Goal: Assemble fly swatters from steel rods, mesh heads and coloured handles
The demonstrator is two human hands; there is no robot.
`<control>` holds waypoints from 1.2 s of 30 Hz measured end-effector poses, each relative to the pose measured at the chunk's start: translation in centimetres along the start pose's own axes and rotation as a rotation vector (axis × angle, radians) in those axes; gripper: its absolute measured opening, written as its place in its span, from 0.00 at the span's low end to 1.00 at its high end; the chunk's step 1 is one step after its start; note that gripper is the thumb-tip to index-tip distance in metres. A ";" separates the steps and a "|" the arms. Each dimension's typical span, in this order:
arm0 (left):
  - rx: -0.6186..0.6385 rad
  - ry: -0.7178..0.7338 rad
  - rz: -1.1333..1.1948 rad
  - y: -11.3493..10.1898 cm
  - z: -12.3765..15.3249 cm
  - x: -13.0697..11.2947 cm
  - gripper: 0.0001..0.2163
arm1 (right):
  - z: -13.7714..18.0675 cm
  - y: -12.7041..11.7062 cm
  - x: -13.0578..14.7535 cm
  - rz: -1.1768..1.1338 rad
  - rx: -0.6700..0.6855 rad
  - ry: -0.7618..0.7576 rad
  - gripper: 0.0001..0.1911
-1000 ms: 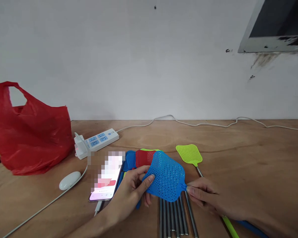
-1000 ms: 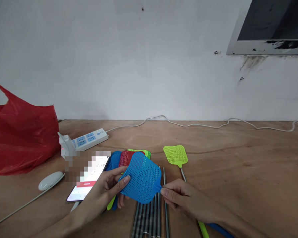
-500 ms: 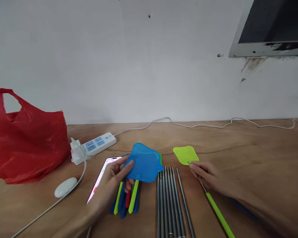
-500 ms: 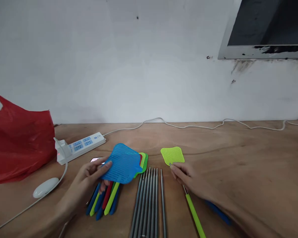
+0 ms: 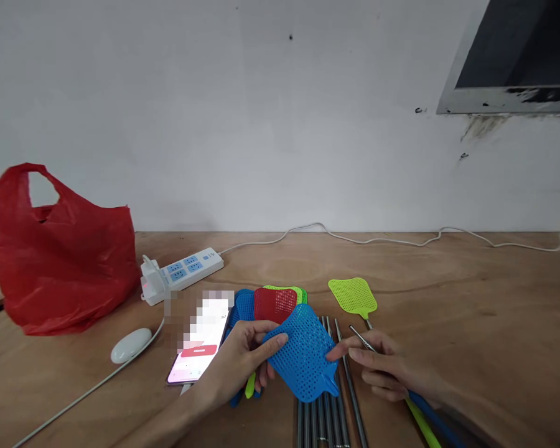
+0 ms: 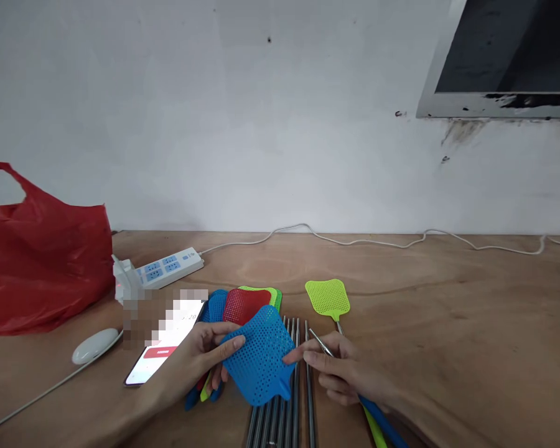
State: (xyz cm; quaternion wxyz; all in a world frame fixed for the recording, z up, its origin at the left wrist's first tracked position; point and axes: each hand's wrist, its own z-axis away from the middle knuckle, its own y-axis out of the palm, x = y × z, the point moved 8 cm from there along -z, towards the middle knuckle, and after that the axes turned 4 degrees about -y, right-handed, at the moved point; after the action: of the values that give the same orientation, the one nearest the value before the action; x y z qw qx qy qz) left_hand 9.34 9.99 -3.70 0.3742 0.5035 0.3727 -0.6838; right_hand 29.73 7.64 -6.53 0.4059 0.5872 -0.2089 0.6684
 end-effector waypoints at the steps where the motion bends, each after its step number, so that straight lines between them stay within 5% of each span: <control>1: -0.012 0.025 0.026 -0.1 0.0 -0.2 0.24 | 0.0 -0.1 0.0 -0.022 -0.020 0.001 0.23; 5: -0.097 0.157 0.110 -1.0 0.5 -1.7 0.31 | 0.0 -1.0 1.2 -0.139 -0.176 -0.099 0.22; 13: -0.027 0.169 0.004 -0.3 0.7 -1.7 0.15 | 0.2 0.4 1.1 -0.165 -0.120 -0.096 0.24; 21: -0.332 0.208 0.039 -5.2 -0.3 -2.0 0.13 | -0.1 -2.3 2.1 -0.352 -0.310 -0.193 0.13; 36: -0.386 0.213 -0.381 -6.6 -1.7 -0.9 0.15 | -1.1 -2.0 1.1 -0.639 -0.211 -0.147 0.15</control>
State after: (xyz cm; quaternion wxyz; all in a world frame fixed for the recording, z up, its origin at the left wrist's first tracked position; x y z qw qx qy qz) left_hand 4.40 14.57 -2.33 0.2868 0.4130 0.6211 -0.6012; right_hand 30.62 9.96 -6.13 0.6372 0.6243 -0.1112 0.4380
